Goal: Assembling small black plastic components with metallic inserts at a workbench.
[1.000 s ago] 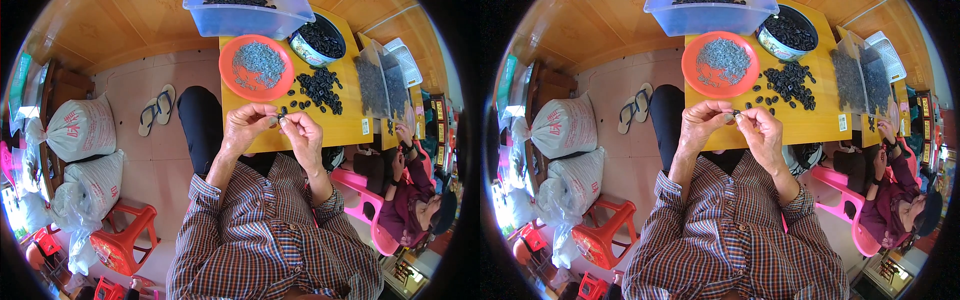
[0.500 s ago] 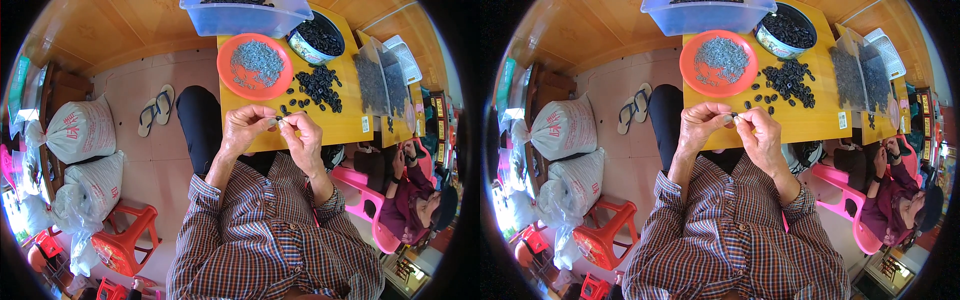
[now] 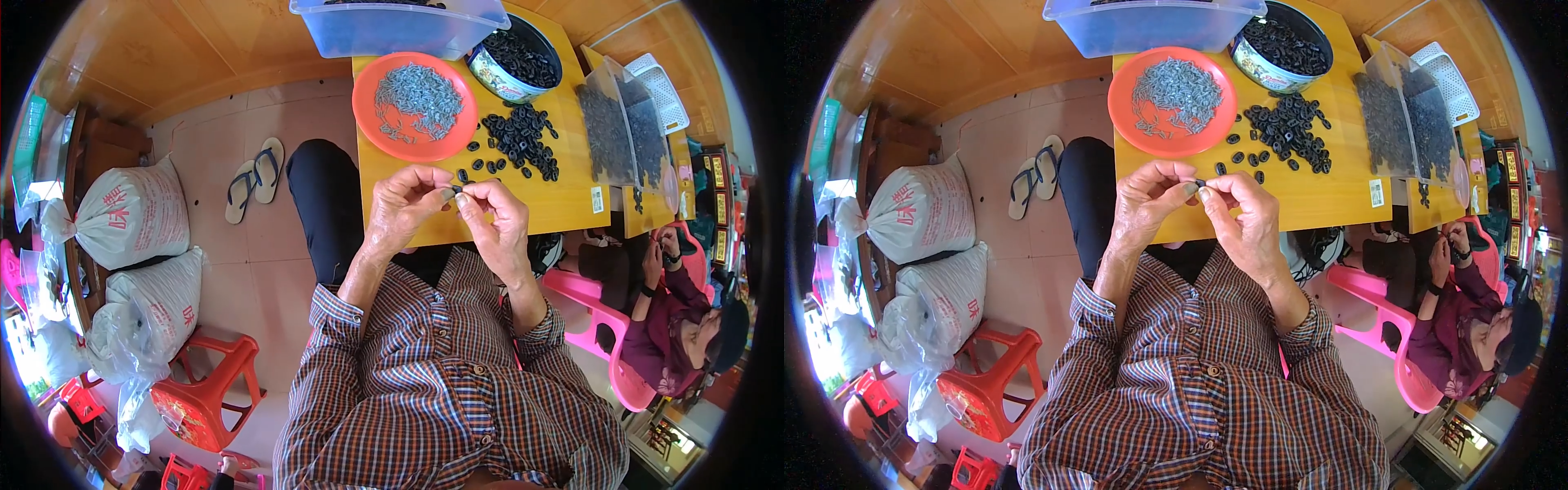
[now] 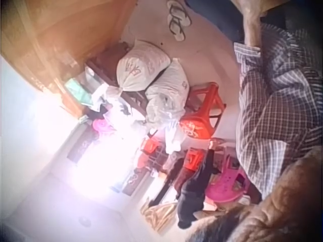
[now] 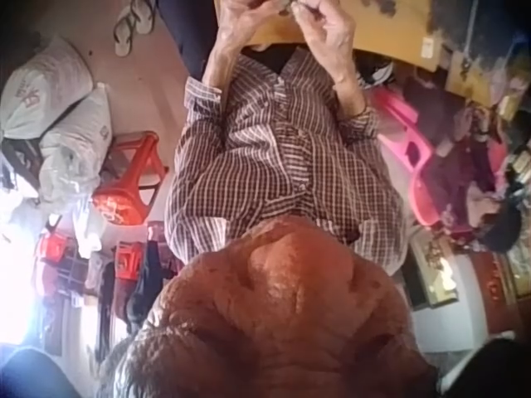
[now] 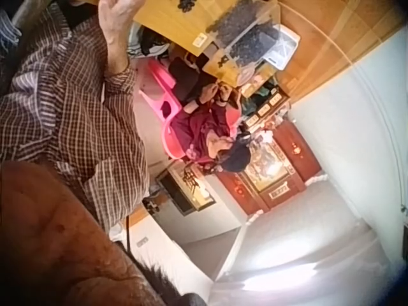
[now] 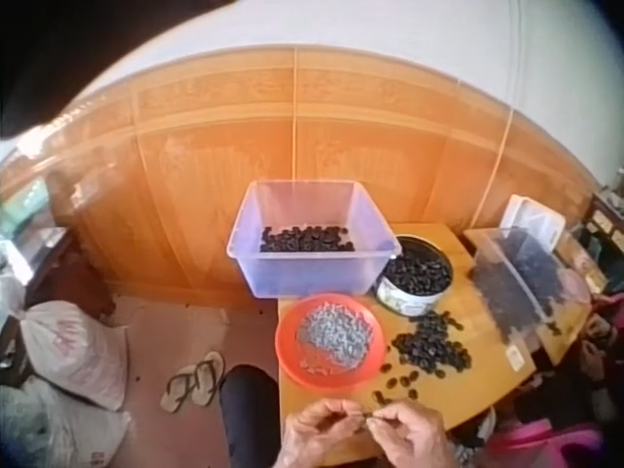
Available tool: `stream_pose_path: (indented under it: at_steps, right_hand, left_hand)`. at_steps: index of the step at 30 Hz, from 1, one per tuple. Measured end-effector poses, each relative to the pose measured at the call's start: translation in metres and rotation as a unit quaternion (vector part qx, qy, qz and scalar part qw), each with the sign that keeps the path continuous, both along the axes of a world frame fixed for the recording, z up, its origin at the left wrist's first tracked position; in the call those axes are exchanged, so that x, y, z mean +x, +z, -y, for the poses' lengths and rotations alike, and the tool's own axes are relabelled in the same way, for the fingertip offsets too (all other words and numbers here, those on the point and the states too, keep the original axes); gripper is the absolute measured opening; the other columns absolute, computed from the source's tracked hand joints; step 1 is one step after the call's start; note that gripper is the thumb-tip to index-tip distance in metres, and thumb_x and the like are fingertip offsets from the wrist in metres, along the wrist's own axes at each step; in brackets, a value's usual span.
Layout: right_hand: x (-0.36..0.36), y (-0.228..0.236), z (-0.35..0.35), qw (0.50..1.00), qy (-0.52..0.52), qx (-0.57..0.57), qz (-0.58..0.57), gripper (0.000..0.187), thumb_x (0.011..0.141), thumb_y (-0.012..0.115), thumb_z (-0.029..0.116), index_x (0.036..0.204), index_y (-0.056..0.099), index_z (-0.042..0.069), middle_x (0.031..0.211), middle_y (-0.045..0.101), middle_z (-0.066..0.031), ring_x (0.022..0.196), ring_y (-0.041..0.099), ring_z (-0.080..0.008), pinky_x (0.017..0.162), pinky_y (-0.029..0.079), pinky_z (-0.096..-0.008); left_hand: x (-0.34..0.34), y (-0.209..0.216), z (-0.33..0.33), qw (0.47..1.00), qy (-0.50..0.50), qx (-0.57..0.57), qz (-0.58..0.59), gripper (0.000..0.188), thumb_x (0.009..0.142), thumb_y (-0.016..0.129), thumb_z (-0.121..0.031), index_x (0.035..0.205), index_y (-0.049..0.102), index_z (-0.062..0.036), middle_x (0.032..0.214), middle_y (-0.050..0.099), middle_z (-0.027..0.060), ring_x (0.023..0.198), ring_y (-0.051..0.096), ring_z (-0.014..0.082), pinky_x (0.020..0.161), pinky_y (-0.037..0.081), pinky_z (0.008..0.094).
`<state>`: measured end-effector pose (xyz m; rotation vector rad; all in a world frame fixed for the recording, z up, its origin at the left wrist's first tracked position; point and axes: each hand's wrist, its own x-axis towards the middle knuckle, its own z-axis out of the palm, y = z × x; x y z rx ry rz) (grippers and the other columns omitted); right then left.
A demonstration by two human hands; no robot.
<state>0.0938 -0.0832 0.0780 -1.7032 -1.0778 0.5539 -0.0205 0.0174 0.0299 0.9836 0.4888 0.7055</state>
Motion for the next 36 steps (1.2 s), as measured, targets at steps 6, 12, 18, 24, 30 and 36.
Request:
stream_pose_path:
  at_steps: [6,12,18,24,30,36]
  right_hand:
    - [0.002,-0.011,0.001,0.998,-0.026,-0.007,-0.051,0.007,0.087,0.061,0.001,0.091,0.058,-0.004,0.079,0.062,-0.0035,0.067,0.057,-0.0053,0.06,0.047,-0.0194]
    - [0.002,-0.017,0.001,0.989,-0.046,0.006,-0.14,0.01,0.089,0.06,0.005,0.09,0.058,-0.004,0.076,0.061,-0.0024,0.064,0.055,-0.004,0.057,0.045,-0.0188]
    - [0.004,-0.015,0.002,0.985,-0.05,-0.025,-0.163,0.01,0.09,0.059,0.007,0.094,0.058,-0.002,0.083,0.061,-0.0031,0.071,0.057,-0.0057,0.064,0.05,-0.0212]
    - [0.006,-0.017,0.002,0.989,-0.042,-0.02,-0.143,0.01,0.09,0.059,0.007,0.094,0.058,-0.002,0.083,0.061,-0.0029,0.072,0.057,-0.0055,0.064,0.05,-0.0211]
    - [0.005,-0.02,0.003,0.998,-0.029,-0.009,-0.055,0.009,0.089,0.06,0.006,0.092,0.058,-0.002,0.079,0.06,-0.0022,0.067,0.054,-0.0044,0.06,0.047,-0.0196]
    - [0.005,-0.018,0.003,0.999,-0.024,-0.009,-0.025,0.008,0.089,0.061,0.005,0.087,0.057,-0.002,0.071,0.057,-0.0006,0.059,0.05,-0.0036,0.052,0.041,-0.0196]
  left_hand:
    - [0.002,-0.003,0.0,1.0,-0.009,0.009,-0.002,0.022,0.083,0.064,0.005,0.105,0.064,0.002,0.088,0.067,0.0064,0.08,0.066,0.0148,0.077,0.056,0.0289]
    - [0.005,-0.008,0.002,1.0,-0.008,0.0,0.02,0.022,0.085,0.062,0.004,0.107,0.063,0.0025,0.089,0.067,0.0079,0.08,0.066,0.0159,0.078,0.056,0.0297]
    - [0.003,-0.01,0.0,0.999,-0.045,0.003,-0.021,0.019,0.089,0.061,-0.004,0.106,0.062,0.0027,0.087,0.066,0.0077,0.076,0.066,0.0142,0.072,0.055,0.0271]
    - [0.004,-0.012,0.0,0.997,-0.047,0.0,-0.055,0.02,0.092,0.059,-0.015,0.098,0.061,0.0045,0.077,0.063,0.0045,0.065,0.062,0.0101,0.062,0.053,0.0239]
    - [0.005,-0.008,0.002,0.994,-0.037,0.029,-0.095,0.019,0.093,0.058,-0.015,0.093,0.06,0.0044,0.074,0.06,0.0032,0.061,0.057,0.008,0.057,0.05,0.0223]
    - [0.004,-0.007,0.004,0.995,-0.033,0.044,-0.088,0.017,0.092,0.058,-0.012,0.092,0.06,0.0041,0.07,0.059,0.0029,0.06,0.057,0.0081,0.057,0.049,0.0223]
